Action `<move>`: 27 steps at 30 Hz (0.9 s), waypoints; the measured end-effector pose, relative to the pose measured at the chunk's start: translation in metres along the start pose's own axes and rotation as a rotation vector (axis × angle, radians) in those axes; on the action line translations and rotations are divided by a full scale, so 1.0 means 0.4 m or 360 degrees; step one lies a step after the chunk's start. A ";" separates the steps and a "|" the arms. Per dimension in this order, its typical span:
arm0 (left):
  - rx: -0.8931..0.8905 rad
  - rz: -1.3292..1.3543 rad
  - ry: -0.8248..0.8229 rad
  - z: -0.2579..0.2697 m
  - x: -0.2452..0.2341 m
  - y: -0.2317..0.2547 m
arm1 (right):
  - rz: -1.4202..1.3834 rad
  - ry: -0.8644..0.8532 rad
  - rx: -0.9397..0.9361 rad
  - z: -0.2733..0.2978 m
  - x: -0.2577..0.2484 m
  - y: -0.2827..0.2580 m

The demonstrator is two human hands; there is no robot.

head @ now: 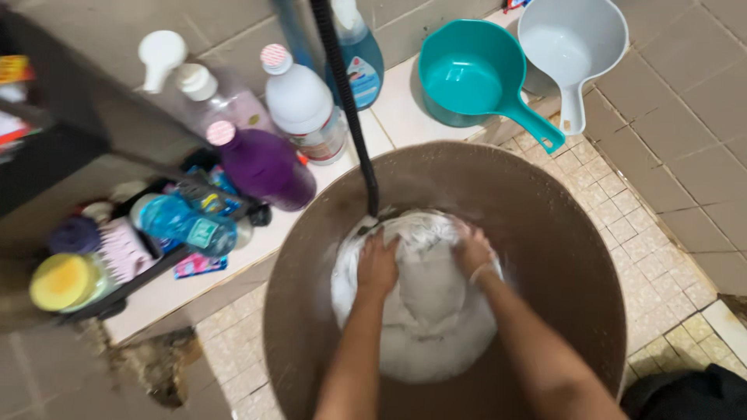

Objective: The person opens a detergent packet into a tub of water, mixes the soapy water, and washes clothes by hand by scrubbing and wringing them out.

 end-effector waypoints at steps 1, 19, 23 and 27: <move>-0.0020 -0.0009 -0.0041 0.007 0.044 0.006 | 0.0338 -0.0113 0.0083 0.022 0.029 -0.019; -0.0967 0.1113 -0.0476 0.251 0.314 -0.034 | 0.1301 -0.1121 -0.0268 0.161 0.469 0.147; -0.1097 0.1262 -0.0735 0.302 0.326 -0.077 | 0.0800 -0.1411 0.0078 0.135 0.378 0.260; -0.1371 0.2013 -0.0142 0.238 0.345 -0.087 | -0.0078 -0.0734 0.0464 0.081 0.347 0.215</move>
Point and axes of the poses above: each hand's wrist, its own z-axis away from the middle knuckle, its own x-axis out of the palm, y = z × x, the point moved 6 cm from there along -z, towards the middle knuckle, and after that the axes turned 10 degrees about -y, right-handed, at the moved point
